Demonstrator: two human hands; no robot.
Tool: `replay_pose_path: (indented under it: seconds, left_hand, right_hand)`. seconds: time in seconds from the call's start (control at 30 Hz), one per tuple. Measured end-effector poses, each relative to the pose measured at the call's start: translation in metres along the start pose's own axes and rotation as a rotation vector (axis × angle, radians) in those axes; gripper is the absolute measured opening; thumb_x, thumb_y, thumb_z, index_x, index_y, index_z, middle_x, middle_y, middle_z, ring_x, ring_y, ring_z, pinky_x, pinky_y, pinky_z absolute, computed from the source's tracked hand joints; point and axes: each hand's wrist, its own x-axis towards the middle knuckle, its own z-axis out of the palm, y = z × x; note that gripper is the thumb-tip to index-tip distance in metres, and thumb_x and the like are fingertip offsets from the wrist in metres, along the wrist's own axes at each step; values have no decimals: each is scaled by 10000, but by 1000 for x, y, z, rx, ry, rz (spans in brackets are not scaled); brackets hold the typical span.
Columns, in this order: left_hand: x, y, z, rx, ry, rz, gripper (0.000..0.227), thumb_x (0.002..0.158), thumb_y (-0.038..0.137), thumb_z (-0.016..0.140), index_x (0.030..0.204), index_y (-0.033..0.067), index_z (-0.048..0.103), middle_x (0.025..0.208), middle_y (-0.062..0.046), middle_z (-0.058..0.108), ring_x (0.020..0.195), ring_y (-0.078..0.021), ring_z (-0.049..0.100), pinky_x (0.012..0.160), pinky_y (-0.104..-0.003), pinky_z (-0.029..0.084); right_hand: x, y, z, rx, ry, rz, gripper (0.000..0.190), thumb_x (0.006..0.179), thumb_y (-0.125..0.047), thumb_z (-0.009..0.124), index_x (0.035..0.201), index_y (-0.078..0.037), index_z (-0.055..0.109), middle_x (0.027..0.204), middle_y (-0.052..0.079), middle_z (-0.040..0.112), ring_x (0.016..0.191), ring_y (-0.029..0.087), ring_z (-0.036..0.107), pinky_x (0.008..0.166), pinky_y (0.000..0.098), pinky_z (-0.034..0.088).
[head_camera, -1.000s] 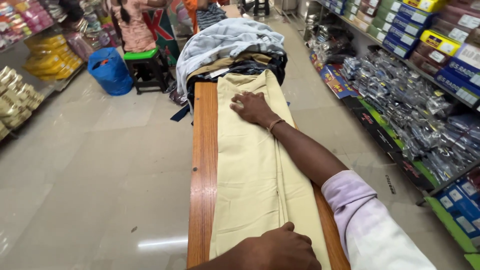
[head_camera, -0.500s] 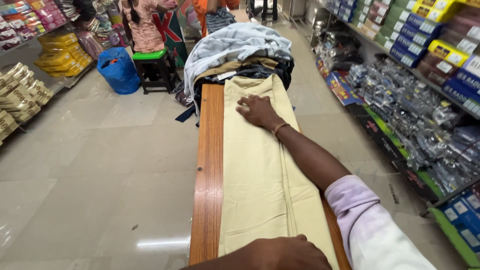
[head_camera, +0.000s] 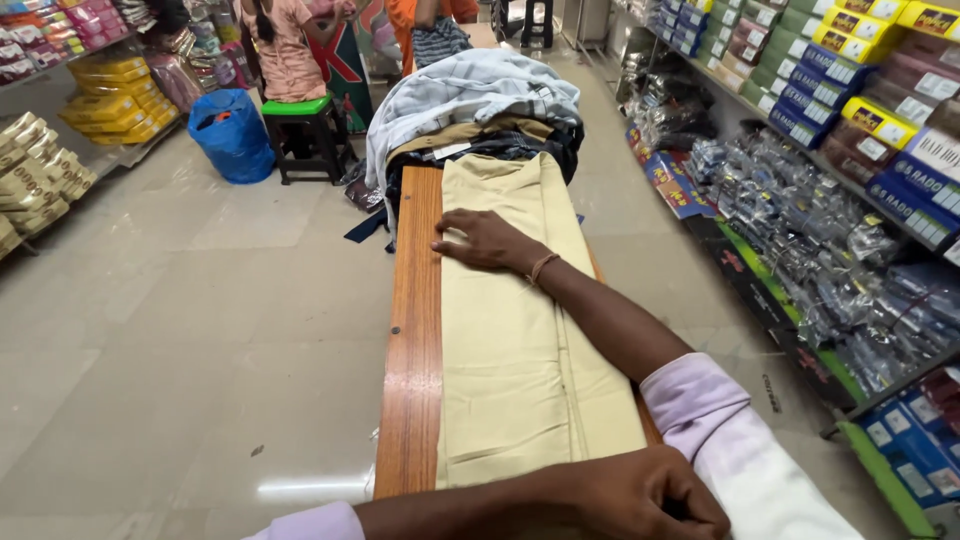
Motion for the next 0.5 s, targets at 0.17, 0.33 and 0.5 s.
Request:
replay_pose_path:
  seconds: [0.17, 0.33, 0.5]
  left_hand:
    - [4, 36, 12, -354, -19, -31, 395, 1160, 246, 684, 960, -94, 696, 811, 47, 643, 776, 9, 516, 680, -190, 434]
    - [6, 2, 4, -174, -9, -16, 224, 910, 156, 689, 927, -66, 659, 793, 55, 656, 740, -4, 560, 666, -202, 473]
    - [12, -43, 10, 143, 37, 100, 182, 940, 88, 657, 830, -56, 642, 683, -63, 631, 675, -76, 512, 607, -292, 473]
  right_hand:
    - [10, 18, 18, -119, -117, -22, 728, 1023, -663, 345, 1532, -151, 438, 1567, 91, 463, 1434, 277, 443, 1194, 448, 321]
    - [10, 16, 18, -189, -116, 54, 836, 982, -728, 234, 1607, -177, 308, 1686, 32, 286, 1569, 236, 204, 1242, 461, 177]
    - [12, 23, 23, -196, -139, 93, 856, 976, -732, 209, 1619, -170, 274, 1695, 33, 250, 1572, 230, 179, 1241, 463, 156]
